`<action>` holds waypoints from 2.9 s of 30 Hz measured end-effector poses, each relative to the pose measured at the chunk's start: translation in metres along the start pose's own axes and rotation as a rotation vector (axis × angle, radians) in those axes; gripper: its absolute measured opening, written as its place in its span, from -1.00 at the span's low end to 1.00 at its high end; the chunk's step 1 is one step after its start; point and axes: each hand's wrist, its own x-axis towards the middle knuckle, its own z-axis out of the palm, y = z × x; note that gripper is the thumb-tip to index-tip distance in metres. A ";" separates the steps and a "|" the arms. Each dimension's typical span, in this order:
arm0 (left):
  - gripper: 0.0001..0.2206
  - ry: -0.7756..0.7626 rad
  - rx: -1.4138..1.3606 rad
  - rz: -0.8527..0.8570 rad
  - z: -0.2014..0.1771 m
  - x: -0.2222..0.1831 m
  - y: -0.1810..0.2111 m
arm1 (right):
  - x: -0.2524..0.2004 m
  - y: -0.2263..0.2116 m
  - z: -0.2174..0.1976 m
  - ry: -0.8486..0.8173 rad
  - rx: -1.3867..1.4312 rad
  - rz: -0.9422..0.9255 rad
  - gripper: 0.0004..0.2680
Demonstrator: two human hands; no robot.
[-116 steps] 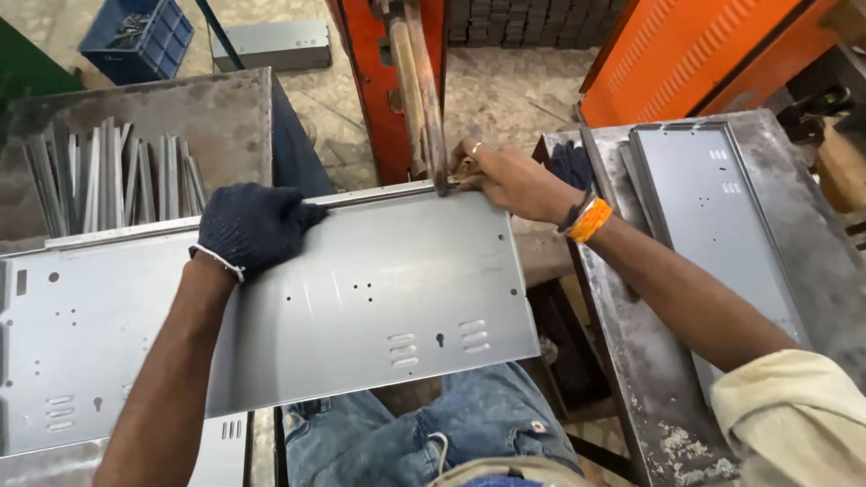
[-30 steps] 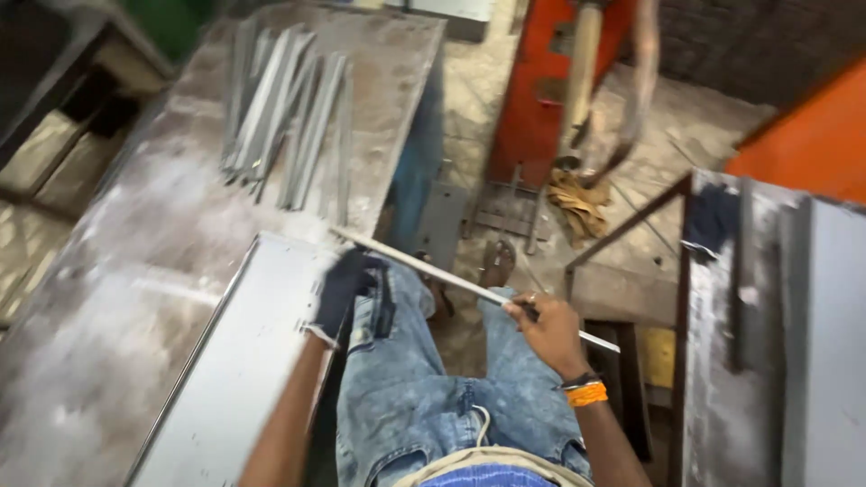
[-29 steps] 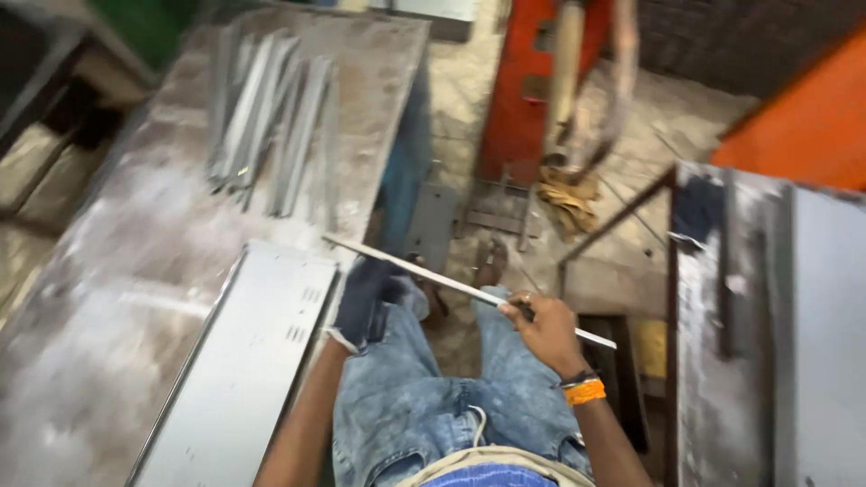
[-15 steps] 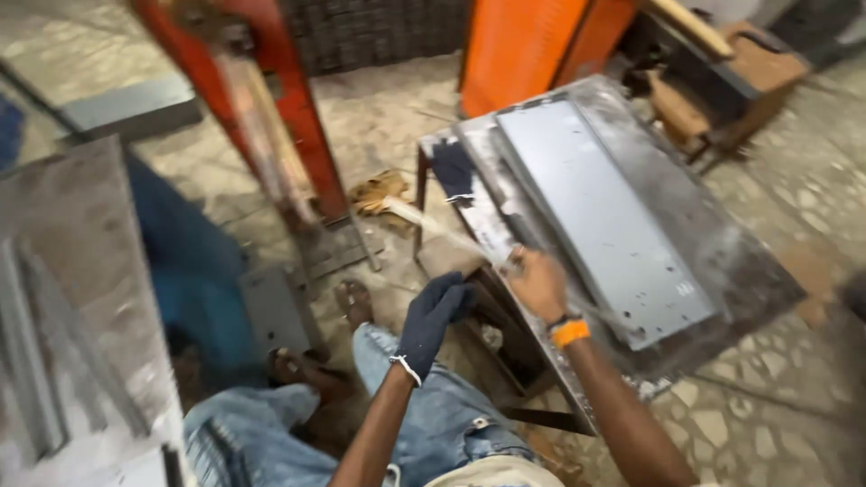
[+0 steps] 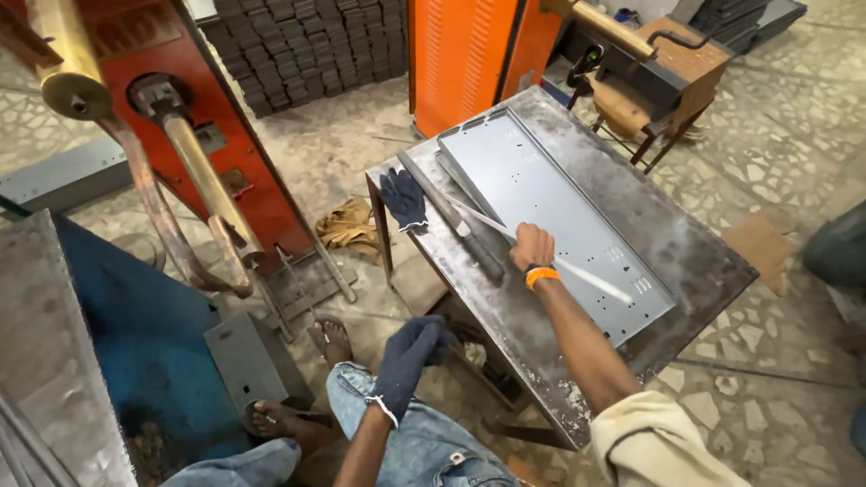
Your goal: Spot welding thin metal strips onto a large metal panel at a production workstation.
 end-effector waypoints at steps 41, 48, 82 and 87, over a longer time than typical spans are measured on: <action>-0.84 0.784 1.410 0.878 -0.002 -0.201 0.262 | 0.004 -0.063 -0.252 0.025 1.336 0.458 -0.64; -0.76 0.726 1.609 1.065 -0.049 -0.159 0.210 | 0.010 -0.068 -0.264 -0.041 1.244 0.189 -0.86; -0.72 0.633 1.896 1.005 -0.084 -0.158 0.178 | 0.054 -0.430 -0.172 -0.190 0.595 -0.903 -0.85; -0.87 0.953 1.579 0.778 -0.141 -0.214 0.126 | 0.045 -0.425 -0.190 -0.166 0.504 -0.868 -0.87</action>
